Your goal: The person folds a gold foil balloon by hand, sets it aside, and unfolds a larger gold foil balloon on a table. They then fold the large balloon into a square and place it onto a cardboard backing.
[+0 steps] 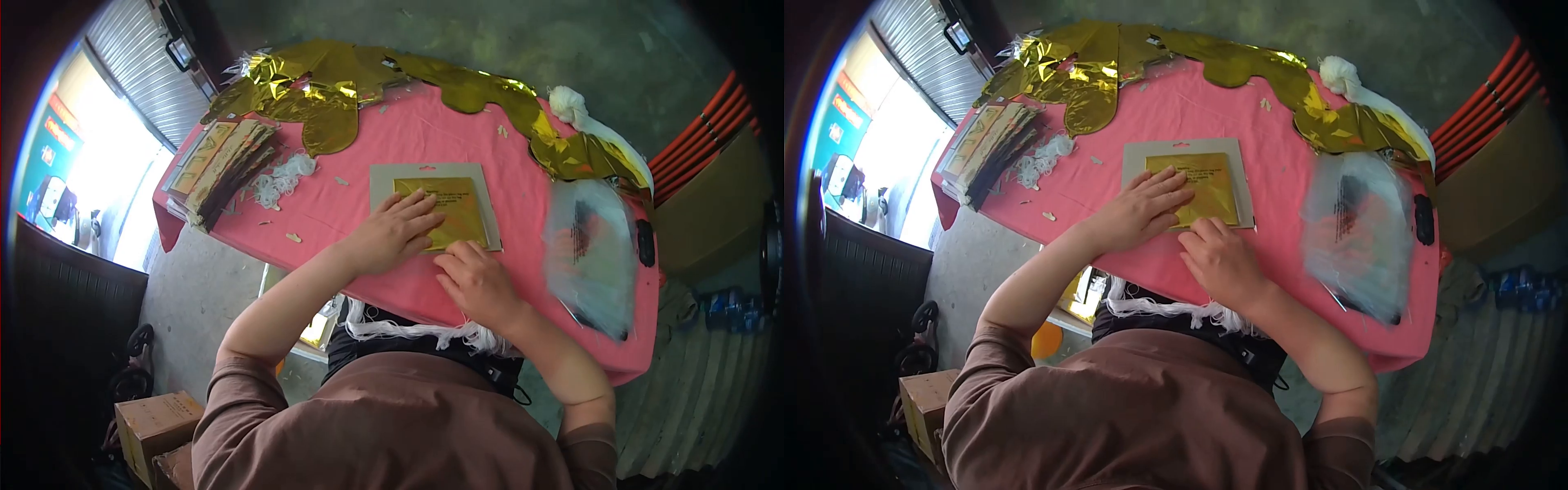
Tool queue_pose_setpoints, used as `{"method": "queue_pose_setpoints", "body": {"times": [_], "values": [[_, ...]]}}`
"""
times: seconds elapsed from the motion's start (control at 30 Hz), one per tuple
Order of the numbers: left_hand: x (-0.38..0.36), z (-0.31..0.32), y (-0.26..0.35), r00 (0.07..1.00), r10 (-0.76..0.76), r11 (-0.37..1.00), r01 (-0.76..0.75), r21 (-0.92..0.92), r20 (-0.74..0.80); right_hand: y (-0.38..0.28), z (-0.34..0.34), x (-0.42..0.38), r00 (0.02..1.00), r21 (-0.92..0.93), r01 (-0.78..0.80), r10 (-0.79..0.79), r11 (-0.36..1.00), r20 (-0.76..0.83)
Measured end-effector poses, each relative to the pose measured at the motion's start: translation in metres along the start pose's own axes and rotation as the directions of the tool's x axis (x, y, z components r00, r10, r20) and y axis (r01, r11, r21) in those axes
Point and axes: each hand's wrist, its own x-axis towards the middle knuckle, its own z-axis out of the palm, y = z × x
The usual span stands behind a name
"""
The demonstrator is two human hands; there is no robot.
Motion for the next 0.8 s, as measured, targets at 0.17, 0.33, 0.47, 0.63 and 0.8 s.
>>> {"method": "queue_pose_setpoints", "body": {"times": [0.17,0.33,0.47,0.63,0.8], "values": [[0.001,0.0,-0.003,1.0,-0.005,0.998,0.005,-0.069,0.002,0.004,-0.002,0.006,0.973,-0.004,-0.16,0.159,0.987,0.171],[0.002,-0.003,-0.004,1.0,-0.009,0.996,0.01,-0.084,0.01,0.008,0.006,0.016,0.997,0.032,0.018,-0.02,0.999,0.073],[0.001,0.001,-0.006,1.0,0.008,0.998,-0.008,-0.059,0.007,0.007,0.011,0.021,0.975,-0.046,0.024,-0.013,0.999,0.222],[0.002,0.002,-0.001,0.999,0.026,0.999,-0.025,0.019,-0.03,0.017,0.014,0.022,0.962,-0.016,0.141,-0.134,0.99,0.236],[0.001,-0.001,-0.002,1.0,0.021,0.999,-0.021,0.03,-0.002,0.017,0.005,0.018,0.964,0.121,0.204,-0.221,0.971,0.148]]}}
